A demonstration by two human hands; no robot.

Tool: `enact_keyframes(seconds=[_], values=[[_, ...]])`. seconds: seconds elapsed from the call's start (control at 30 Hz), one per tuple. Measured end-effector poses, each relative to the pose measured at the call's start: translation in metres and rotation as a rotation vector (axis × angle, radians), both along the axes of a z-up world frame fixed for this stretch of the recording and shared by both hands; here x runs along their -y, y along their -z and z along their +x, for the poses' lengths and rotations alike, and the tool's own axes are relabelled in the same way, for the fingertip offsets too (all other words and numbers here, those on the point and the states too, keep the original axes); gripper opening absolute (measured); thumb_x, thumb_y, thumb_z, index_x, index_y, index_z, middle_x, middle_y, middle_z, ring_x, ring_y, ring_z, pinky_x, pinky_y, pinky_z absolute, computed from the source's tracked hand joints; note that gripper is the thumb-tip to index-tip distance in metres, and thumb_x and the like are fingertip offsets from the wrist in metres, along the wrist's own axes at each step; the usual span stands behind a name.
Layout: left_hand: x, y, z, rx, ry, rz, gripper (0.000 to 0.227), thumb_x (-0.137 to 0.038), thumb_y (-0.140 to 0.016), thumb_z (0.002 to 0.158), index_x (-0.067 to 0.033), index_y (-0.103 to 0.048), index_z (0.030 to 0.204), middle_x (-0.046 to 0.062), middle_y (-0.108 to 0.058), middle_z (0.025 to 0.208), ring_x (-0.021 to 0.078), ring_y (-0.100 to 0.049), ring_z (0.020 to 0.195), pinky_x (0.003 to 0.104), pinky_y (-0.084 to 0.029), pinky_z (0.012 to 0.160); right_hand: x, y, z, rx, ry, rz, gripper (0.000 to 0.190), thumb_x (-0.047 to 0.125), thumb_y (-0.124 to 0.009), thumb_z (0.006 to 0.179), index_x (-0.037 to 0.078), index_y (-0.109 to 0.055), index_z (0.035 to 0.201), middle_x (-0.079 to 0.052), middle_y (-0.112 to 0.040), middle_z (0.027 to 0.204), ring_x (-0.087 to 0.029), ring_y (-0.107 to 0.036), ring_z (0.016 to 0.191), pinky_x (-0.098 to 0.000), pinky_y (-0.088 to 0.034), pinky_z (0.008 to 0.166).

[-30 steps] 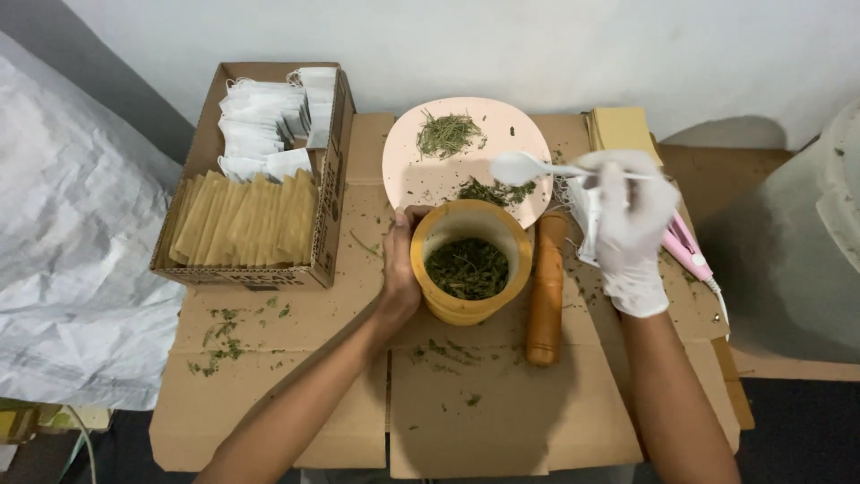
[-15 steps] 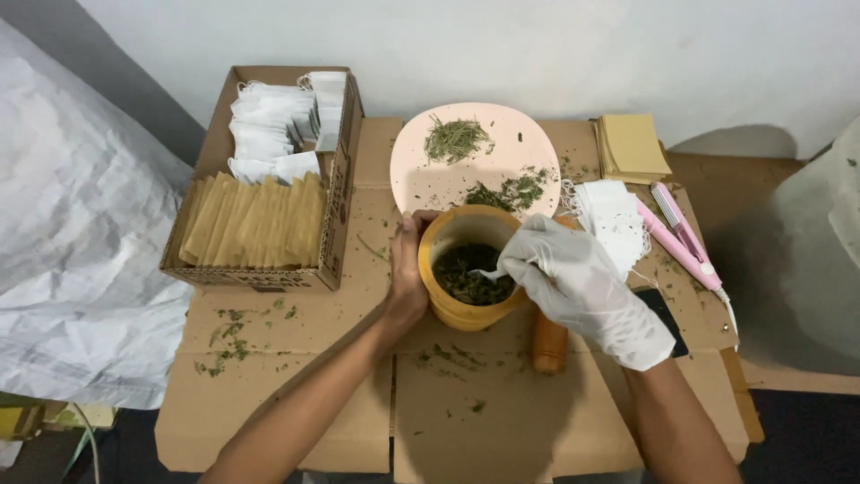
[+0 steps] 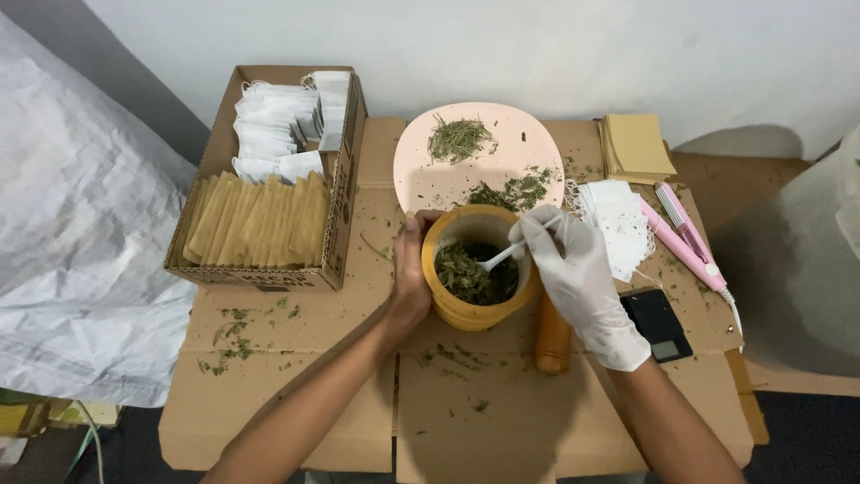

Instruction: A person wearing gloves uses a spoon to transfer dried tea leaves from a plate into a wooden mortar and then stirs them.

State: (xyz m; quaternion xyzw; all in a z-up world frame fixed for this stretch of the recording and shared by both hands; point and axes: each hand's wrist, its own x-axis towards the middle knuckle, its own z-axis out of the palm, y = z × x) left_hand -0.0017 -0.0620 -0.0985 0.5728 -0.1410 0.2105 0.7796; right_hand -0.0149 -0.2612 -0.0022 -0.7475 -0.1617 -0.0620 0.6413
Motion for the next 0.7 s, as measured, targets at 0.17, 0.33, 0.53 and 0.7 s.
enact_keyframes(seconds=[0.17, 0.33, 0.53, 0.7], values=[[0.0, 0.006, -0.001, -0.007, 0.0, -0.011, 0.069, -0.038, -0.016, 0.121, -0.0009, -0.074, 0.116, 0.024, -0.08, 0.1, 0.0293, -0.076, 0.095, 0.044, -0.065, 0.081, 0.006, 0.002, 0.007, 0.025, 0.009, 0.013, 0.029, 0.014, -0.059, 0.113, 0.003, -0.075, 0.092, -0.01, -0.071, 0.07, -0.015, -0.067, 0.075, -0.0298, -0.057, 0.081], [-0.004, 0.008, 0.001, 0.001, -0.016, 0.007, 0.068, -0.036, -0.018, 0.121, 0.0007, -0.074, 0.116, 0.025, -0.078, 0.099, 0.0309, -0.073, 0.093, 0.046, -0.064, 0.082, 0.006, -0.002, 0.011, 0.02, 0.049, 0.039, 0.029, 0.016, -0.061, 0.115, 0.003, -0.073, 0.092, -0.011, -0.068, 0.069, -0.016, -0.066, 0.073, -0.0276, -0.055, 0.075], [-0.004, -0.001, -0.001, 0.0, 0.0, 0.026, 0.07, -0.036, -0.015, 0.121, 0.001, -0.074, 0.115, 0.028, -0.078, 0.1, 0.0298, -0.074, 0.093, 0.046, -0.065, 0.079, 0.005, -0.005, 0.016, -0.037, 0.084, 0.141, 0.03, 0.023, -0.056, 0.117, 0.007, -0.071, 0.097, -0.006, -0.067, 0.073, -0.011, -0.065, 0.074, -0.0221, -0.052, 0.073], [-0.004, -0.005, -0.005, -0.014, 0.017, 0.019, 0.07, -0.041, -0.017, 0.121, -0.001, -0.074, 0.114, 0.027, -0.078, 0.1, 0.0292, -0.074, 0.095, 0.046, -0.065, 0.08, 0.002, -0.011, 0.016, -0.097, 0.148, 0.146, 0.036, 0.032, -0.052, 0.118, 0.011, -0.072, 0.096, -0.005, -0.063, 0.07, -0.009, -0.055, 0.068, -0.022, -0.045, 0.062]])
